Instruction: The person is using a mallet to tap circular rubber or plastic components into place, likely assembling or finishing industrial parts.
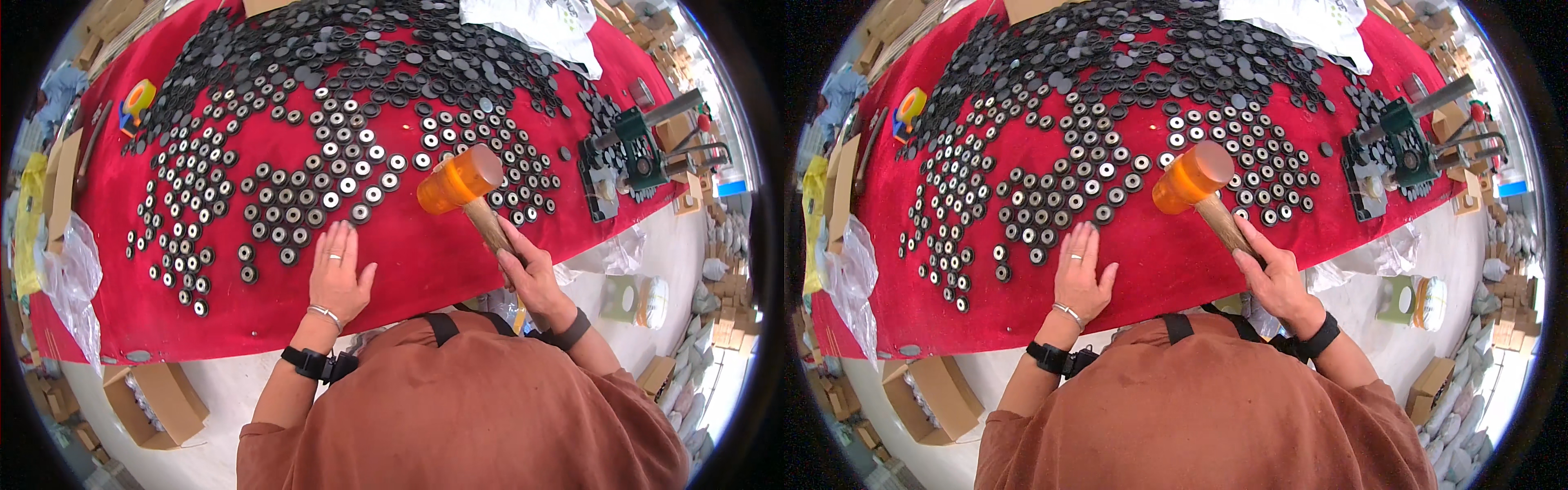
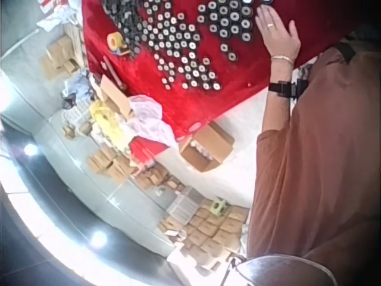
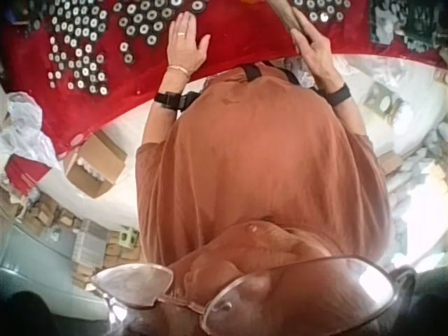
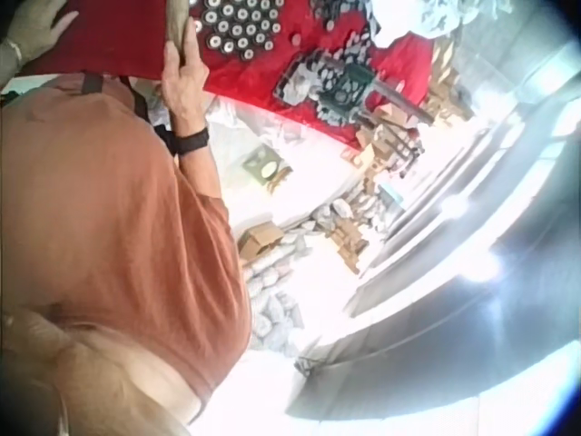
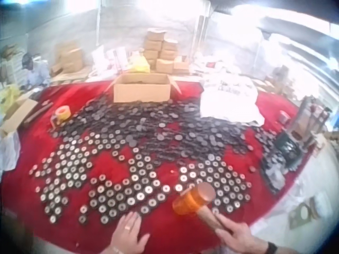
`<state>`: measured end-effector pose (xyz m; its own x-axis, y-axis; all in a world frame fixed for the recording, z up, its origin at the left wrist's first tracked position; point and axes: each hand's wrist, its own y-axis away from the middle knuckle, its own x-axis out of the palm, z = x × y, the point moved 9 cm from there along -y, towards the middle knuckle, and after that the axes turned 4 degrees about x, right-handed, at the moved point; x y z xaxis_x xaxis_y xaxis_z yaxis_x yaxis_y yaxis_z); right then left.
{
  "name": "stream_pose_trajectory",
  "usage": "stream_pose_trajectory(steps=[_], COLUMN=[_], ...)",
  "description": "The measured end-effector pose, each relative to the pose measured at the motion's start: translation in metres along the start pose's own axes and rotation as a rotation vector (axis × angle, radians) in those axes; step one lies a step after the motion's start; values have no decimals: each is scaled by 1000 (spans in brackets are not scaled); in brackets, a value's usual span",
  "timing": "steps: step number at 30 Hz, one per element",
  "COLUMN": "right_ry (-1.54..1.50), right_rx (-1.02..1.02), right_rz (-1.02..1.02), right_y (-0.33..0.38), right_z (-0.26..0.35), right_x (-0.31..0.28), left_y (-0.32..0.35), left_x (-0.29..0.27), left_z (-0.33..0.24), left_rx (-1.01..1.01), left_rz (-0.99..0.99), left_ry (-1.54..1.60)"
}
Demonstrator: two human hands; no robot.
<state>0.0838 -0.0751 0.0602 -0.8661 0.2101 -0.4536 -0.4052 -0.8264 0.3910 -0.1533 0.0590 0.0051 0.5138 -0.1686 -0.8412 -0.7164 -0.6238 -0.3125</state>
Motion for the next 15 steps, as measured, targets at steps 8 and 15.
stream_pose_trajectory(steps=[8,15], right_ry=[-67,-148], right_rx=[-41,0], right_rz=[-79,-99], right_y=[10,13], right_z=[-19,-32], right_x=[-25,-35], left_y=[-90,-154], left_x=[37,87], left_z=[-26,-37], left_rx=[144,109], left_rz=[31,101], left_ry=[126,-34])
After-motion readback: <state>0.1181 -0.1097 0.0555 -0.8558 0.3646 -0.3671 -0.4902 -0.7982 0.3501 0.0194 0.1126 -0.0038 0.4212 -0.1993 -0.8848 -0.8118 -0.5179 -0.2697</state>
